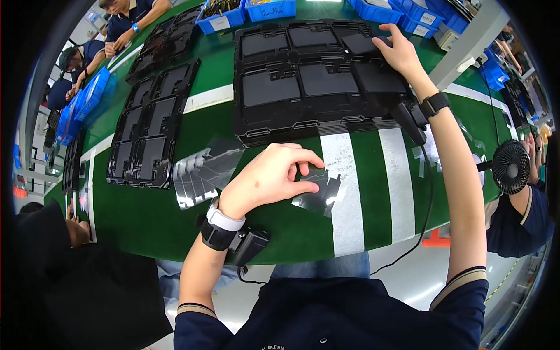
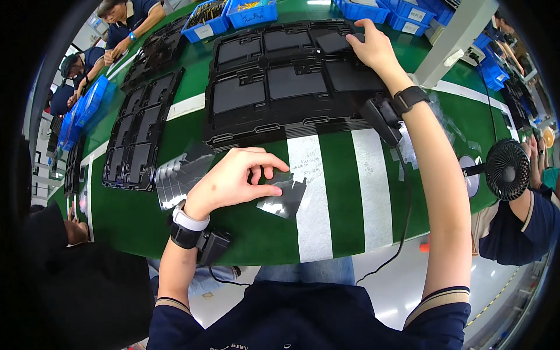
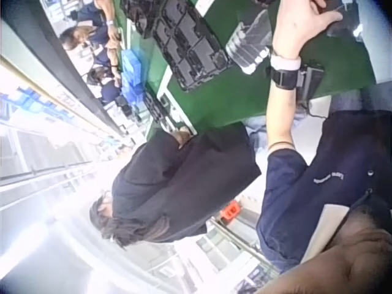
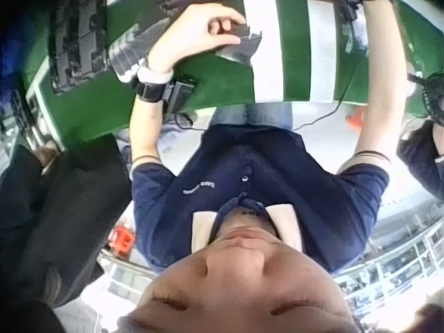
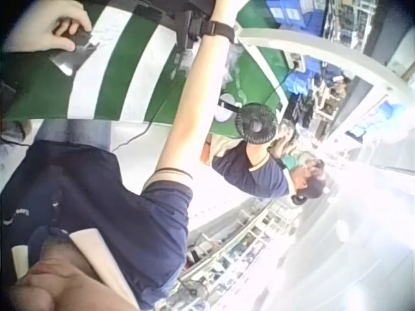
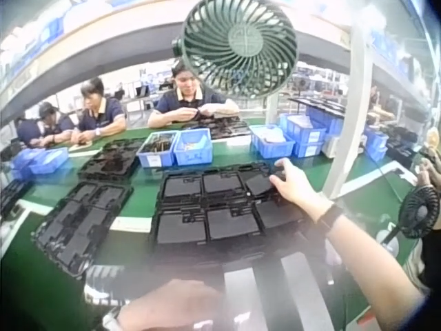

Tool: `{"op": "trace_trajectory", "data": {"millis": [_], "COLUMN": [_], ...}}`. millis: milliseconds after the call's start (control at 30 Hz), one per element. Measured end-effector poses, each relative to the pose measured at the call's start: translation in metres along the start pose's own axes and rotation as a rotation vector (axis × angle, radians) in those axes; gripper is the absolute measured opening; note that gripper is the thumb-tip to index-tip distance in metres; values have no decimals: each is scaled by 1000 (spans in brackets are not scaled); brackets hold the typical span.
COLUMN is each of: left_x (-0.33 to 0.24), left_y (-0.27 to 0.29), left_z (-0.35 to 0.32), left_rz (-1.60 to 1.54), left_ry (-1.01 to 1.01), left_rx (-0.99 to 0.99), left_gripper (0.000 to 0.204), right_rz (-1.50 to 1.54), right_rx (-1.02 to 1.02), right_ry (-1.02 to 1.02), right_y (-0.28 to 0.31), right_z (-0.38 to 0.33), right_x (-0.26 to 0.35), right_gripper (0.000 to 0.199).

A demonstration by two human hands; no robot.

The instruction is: The recorder is assembling small black plastic electronic components by attaching a clear plastic film or sticker.

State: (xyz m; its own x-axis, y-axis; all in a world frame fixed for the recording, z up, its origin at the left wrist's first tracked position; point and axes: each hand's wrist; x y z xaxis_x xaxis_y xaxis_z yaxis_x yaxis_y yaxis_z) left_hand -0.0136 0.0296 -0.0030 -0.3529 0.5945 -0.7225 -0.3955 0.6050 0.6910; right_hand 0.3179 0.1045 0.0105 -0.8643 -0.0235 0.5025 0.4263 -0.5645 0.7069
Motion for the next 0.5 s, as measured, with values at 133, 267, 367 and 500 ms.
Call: {"op": "trace_trajectory", "data": {"millis": [133,267,367,500], "left_x": [0,4,6,3], "left_y": [0,-4,-5,-4], "left_z": [-4,-3,-3,-4], "left_rz": [64,68,66,68], "left_ry": [-31,-48,-60,-65], "left_rx": [40,39,35,21], "left_gripper": [42,40,39,37], "right_rz": [-23,-274,-352,-397], "right_rx": [265,437,486,559], "right_ry": [114,-70,-150,-157], "right_y": [-4,-9,-9,-4], "right_z": [-6,-14,-10,-6], "right_x": [5,14,30,42], "right_gripper": [47,62,69,75]}}
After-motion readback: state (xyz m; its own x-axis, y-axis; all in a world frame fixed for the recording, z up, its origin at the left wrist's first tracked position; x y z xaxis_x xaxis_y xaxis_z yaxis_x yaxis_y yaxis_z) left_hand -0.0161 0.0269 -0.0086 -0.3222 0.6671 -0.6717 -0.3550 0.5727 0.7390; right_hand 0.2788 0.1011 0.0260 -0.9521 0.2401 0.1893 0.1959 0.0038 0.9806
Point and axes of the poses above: each hand's wrist, its own z-axis towards the middle knuckle, its own y-axis out of the back of the hand, x = y × z, and after that the axes turned 11 degrees about z, right-handed
